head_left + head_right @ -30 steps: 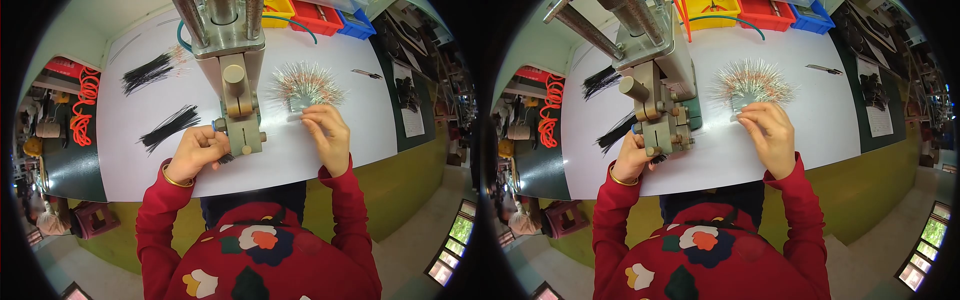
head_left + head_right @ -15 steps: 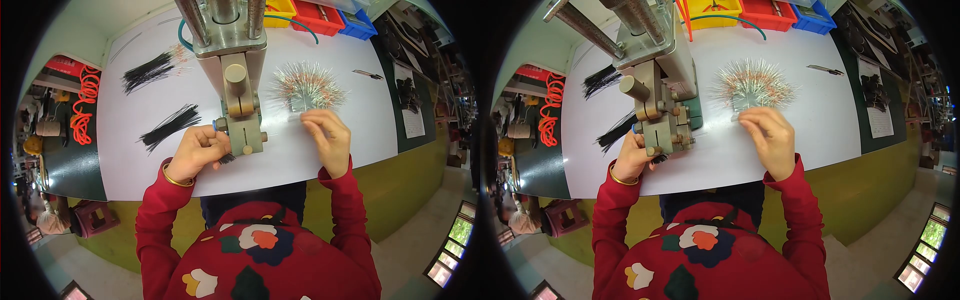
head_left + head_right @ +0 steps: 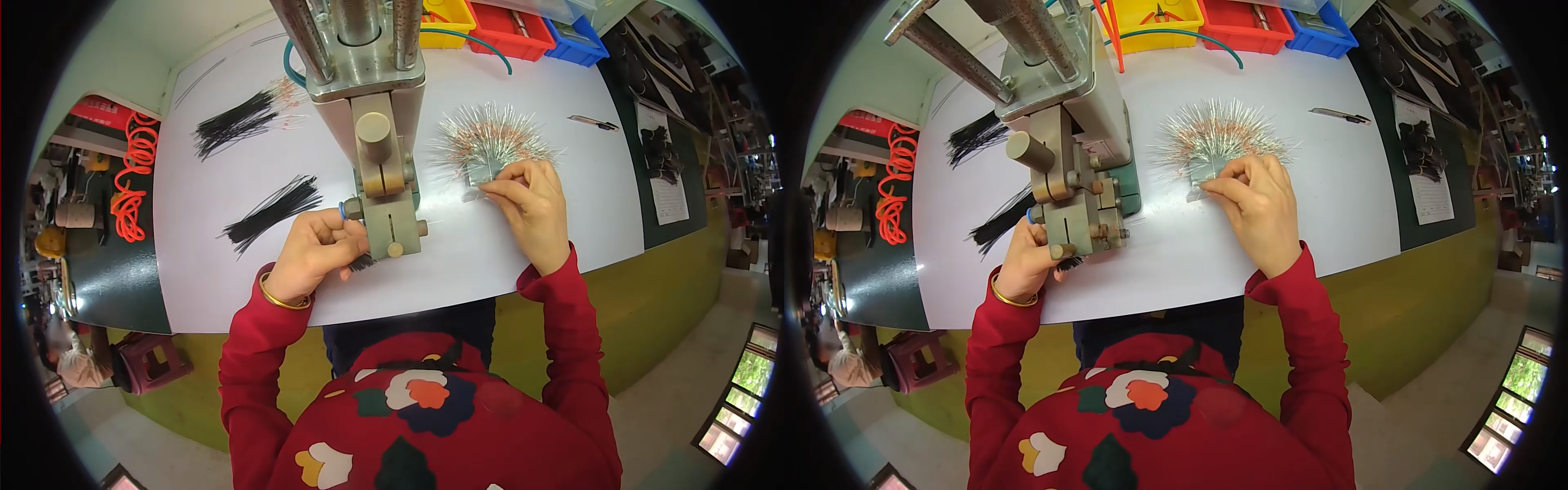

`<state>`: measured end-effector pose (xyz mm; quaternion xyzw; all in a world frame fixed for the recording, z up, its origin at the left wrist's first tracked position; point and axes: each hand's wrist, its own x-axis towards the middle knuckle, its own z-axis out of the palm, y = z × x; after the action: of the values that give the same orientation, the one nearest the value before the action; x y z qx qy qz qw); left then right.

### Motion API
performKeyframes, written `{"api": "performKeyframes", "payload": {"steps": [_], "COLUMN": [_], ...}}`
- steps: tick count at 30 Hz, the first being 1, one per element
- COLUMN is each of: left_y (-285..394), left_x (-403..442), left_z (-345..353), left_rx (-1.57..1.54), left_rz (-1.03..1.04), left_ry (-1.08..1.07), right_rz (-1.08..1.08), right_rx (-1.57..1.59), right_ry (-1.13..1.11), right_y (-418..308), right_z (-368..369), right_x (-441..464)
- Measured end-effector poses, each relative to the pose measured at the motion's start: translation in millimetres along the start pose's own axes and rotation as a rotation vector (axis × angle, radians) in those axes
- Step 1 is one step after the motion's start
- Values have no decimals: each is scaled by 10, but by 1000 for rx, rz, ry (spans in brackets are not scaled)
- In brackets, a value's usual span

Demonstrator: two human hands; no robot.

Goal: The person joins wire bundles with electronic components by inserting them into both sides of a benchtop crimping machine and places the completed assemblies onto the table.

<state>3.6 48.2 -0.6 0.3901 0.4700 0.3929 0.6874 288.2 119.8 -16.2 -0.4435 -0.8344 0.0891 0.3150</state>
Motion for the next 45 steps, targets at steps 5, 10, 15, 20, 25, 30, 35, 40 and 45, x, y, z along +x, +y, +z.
{"api": "performKeyframes", "payload": {"steps": [5,10,15,20,25,30,35,40,45], "left_y": [-13,-18,-4,-2,-9,-3,-9,20,9], "left_x": [15,11,5,5,4,8,0,-2,10], "left_z": [9,6,-5,10,15,18,7,40,52], "left_rx": [-22,-30,-2,-15,-2,8,15,29,35], "left_rz": [10,20,1,2,1,-8,-13,-31,-32], "left_ry": [-40,-20,-16,-14,-10,4,2,1,-7], "right_rz": [-123,-247,-48,57,155,239,178,253,396], "right_rx": [-62,-20,485,560,591,648,633,721,948], "right_ry": [7,29,135,73,-290,-333,-313,-355,-425], "right_y": [14,4,-106,-240,-417,-527,-576,-583,-655], "right_z": [11,-21,-1,-30,151,212,252,267,229], "right_x": [13,93,12,-111,-229,-158,-116,-123,-98]}}
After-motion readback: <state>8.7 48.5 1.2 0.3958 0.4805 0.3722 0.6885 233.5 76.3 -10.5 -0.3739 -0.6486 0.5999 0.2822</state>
